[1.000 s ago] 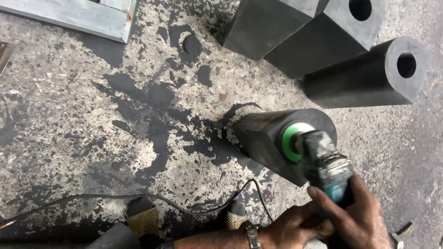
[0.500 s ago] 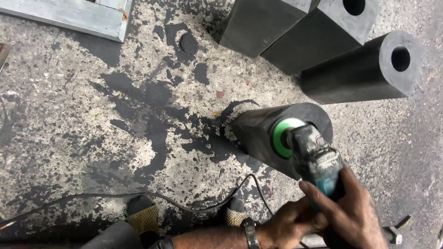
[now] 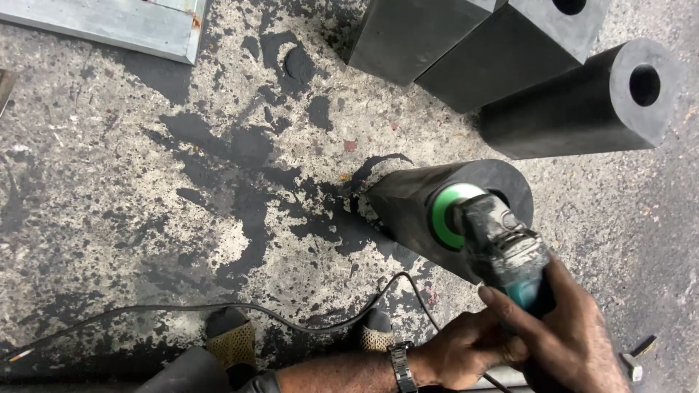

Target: The recorder uses an angle grinder to sand and smooth the edges and surfaces of large black rubber industrial blocks.

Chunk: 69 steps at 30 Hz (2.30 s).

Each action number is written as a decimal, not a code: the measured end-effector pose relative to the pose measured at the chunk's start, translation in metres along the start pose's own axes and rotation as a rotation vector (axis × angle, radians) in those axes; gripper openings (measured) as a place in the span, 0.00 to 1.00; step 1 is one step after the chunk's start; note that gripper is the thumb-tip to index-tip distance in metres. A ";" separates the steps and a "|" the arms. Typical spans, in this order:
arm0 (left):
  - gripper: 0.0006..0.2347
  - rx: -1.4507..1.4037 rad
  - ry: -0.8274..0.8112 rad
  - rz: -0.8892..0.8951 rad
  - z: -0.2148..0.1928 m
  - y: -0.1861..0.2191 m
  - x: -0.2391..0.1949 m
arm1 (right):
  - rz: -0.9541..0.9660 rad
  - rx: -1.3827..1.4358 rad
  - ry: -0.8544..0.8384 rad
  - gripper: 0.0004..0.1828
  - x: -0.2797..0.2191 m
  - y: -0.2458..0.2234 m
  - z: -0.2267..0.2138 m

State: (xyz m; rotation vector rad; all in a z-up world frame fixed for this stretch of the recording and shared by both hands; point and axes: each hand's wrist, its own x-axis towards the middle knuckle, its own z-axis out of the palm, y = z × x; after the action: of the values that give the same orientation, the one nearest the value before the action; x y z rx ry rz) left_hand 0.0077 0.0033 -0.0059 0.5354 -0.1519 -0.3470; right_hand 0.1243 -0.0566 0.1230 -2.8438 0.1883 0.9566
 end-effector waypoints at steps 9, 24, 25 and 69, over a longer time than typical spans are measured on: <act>0.23 0.129 0.004 -0.013 0.005 0.016 -0.010 | -0.084 0.133 0.027 0.45 -0.003 0.039 0.009; 0.27 0.202 0.101 -0.001 0.004 0.015 0.002 | -0.069 0.122 0.000 0.38 0.012 0.010 -0.003; 0.28 0.220 0.103 0.044 0.005 0.007 0.001 | -0.067 0.099 -0.029 0.40 0.010 0.007 -0.003; 0.15 1.578 -0.193 0.658 -0.054 0.084 0.026 | 0.001 0.703 0.393 0.30 0.020 0.167 0.039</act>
State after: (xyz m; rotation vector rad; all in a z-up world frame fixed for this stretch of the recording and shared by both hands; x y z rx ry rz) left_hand 0.0680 0.0871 -0.0060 1.9379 -0.7912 0.4708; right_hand 0.0900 -0.2157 0.0653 -2.3203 0.4600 0.2317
